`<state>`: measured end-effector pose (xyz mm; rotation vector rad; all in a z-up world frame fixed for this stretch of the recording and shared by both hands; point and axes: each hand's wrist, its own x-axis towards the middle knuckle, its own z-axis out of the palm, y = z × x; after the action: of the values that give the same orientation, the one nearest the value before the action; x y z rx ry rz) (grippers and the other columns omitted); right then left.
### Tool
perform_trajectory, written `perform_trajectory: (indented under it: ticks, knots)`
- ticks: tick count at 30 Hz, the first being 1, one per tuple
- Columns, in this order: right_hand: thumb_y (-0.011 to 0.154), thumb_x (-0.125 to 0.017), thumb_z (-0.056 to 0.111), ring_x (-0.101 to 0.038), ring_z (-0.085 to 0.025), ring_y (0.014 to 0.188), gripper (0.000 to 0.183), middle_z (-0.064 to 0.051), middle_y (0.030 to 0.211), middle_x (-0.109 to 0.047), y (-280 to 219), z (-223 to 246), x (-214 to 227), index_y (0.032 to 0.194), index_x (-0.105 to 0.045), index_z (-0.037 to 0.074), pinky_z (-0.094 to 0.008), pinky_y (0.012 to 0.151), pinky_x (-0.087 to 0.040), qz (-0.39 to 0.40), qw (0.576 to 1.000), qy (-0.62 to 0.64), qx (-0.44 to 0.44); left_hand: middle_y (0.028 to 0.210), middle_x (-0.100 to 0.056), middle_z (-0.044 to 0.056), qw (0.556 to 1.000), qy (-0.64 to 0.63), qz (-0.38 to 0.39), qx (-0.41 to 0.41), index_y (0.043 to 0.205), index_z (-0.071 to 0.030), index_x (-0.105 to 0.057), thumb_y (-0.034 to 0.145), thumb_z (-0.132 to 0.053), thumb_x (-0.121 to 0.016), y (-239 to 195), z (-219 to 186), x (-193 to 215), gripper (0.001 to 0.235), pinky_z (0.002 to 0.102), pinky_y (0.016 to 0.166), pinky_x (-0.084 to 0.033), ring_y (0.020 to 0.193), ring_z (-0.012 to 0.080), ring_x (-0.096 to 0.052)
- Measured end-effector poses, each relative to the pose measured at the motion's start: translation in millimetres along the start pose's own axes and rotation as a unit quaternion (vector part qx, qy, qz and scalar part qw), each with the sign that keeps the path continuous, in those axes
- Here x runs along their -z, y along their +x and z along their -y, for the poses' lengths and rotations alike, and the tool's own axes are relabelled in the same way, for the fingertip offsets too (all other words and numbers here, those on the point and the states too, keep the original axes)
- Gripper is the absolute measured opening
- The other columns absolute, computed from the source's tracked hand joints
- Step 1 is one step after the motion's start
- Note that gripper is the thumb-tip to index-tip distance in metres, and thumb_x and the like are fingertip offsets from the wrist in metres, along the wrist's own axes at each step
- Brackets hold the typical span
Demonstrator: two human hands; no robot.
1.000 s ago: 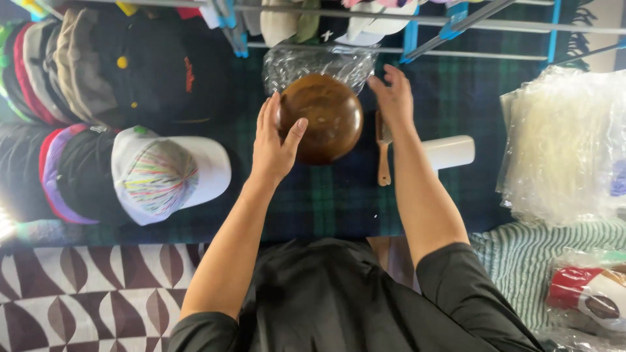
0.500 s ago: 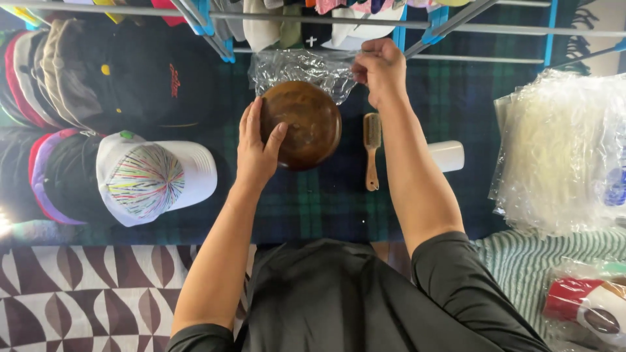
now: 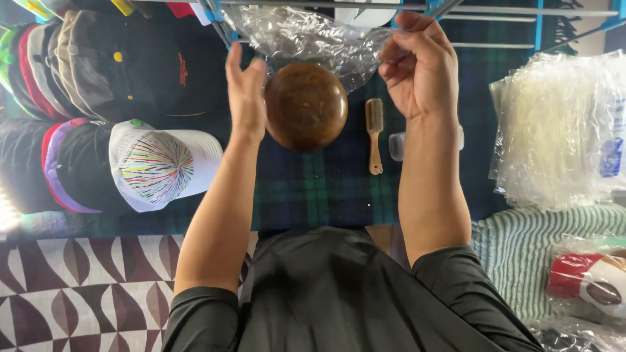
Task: The person uses a wooden brush to clean the inside and outside of a white mesh cap. They then place the cap on a wooden bowl and cover the bowl with a clear plastic bag.
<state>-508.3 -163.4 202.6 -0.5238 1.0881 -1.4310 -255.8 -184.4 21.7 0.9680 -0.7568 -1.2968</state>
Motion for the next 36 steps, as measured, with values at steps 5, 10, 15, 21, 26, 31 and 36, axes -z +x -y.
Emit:
perform_trajectory:
  ticks: [5, 10, 15, 21, 26, 31, 36]
  knots:
    - [0.091, -0.066, -0.003, -0.067, -0.019, 0.064, 0.017, -0.013, 0.077, -0.065, -62, -19, 15, 0.106, -0.062, 0.002, -0.027, 0.051, -0.053, 0.042, 0.997, -0.052, 0.031, 0.109, -0.073, 0.014, 0.972, -0.096, -0.090, 0.193, 0.135, -0.016, -0.058, 0.072, -0.067, -0.054, -29, -112, -42, 0.081, 0.034, 0.067, -0.045, 0.082, 0.0240, -0.070]
    - [0.090, -0.062, -0.007, -0.066, -0.031, 0.060, 0.014, -0.029, 0.074, -0.058, -102, -64, 55, 0.104, -0.060, -0.009, -0.032, 0.047, -0.052, 0.036, 0.989, -0.082, 0.115, 0.093, -0.071, 0.022, 0.993, -0.009, -0.085, 0.085, 0.125, -0.016, -0.057, 0.093, -0.007, -0.072, -69, -75, -5, 0.037, 0.042, 0.061, -0.069, 0.066, 0.0327, -0.077]
    - [0.094, -0.059, -0.013, -0.070, -0.035, 0.072, 0.012, -0.028, 0.086, -0.060, -111, -70, 80, 0.105, -0.059, -0.009, -0.036, 0.059, -0.058, 0.064, 0.984, -0.037, 0.163, 0.097, -0.076, 0.024, 0.996, -0.031, -0.077, 0.040, 0.121, -0.014, -0.052, 0.097, 0.000, -0.057, -96, -81, -6, 0.029, 0.042, 0.064, -0.069, 0.070, 0.0341, -0.078]
    - [0.090, -0.055, -0.021, -0.069, -0.031, 0.067, 0.019, -0.022, 0.085, -0.058, -109, -23, 51, 0.100, -0.058, -0.005, -0.036, 0.053, -0.053, 0.049, 0.972, -0.020, 0.230, 0.102, -0.076, 0.026, 0.997, -0.063, -0.035, -0.014, 0.115, -0.008, -0.048, 0.097, 0.003, -0.056, -104, -137, -42, 0.023, 0.044, 0.064, -0.069, 0.073, 0.0349, -0.079]
    - [0.083, -0.051, -0.027, -0.072, -0.030, 0.074, 0.037, -0.015, 0.097, -0.056, -148, 13, 68, 0.103, -0.055, 0.004, -0.032, 0.050, -0.057, 0.149, 0.929, -0.070, 0.332, 0.107, -0.070, 0.033, 0.994, -0.062, 0.038, -0.083, 0.121, -0.006, -0.038, 0.103, 0.005, -0.053, -146, -188, -39, 0.026, 0.054, 0.070, -0.068, 0.077, 0.0457, -0.076]
    - [0.074, -0.067, -0.010, -0.075, -0.034, 0.061, 0.007, -0.027, 0.077, -0.066, -155, -53, 97, 0.081, -0.066, -0.009, -0.039, 0.046, -0.063, 0.240, 0.889, -0.188, 0.341, 0.117, -0.069, 0.035, 0.996, -0.093, 0.006, -0.009, 0.105, -0.006, -0.047, 0.086, 0.009, -0.049, -201, -108, 22, 0.025, 0.058, 0.076, -0.066, 0.091, 0.0482, -0.076]
    - [0.089, -0.070, -0.005, -0.074, -0.024, 0.103, 0.025, -0.014, 0.124, -0.058, -165, -150, 170, 0.103, -0.052, 0.004, -0.034, 0.085, -0.061, 0.219, 0.962, -0.161, 0.027, 0.123, -0.073, 0.021, 0.960, -0.192, -0.118, 0.163, 0.110, -0.008, -0.057, 0.099, 0.001, -0.059, -241, -2, 79, 0.014, 0.050, 0.090, -0.061, 0.108, 0.0374, -0.074]
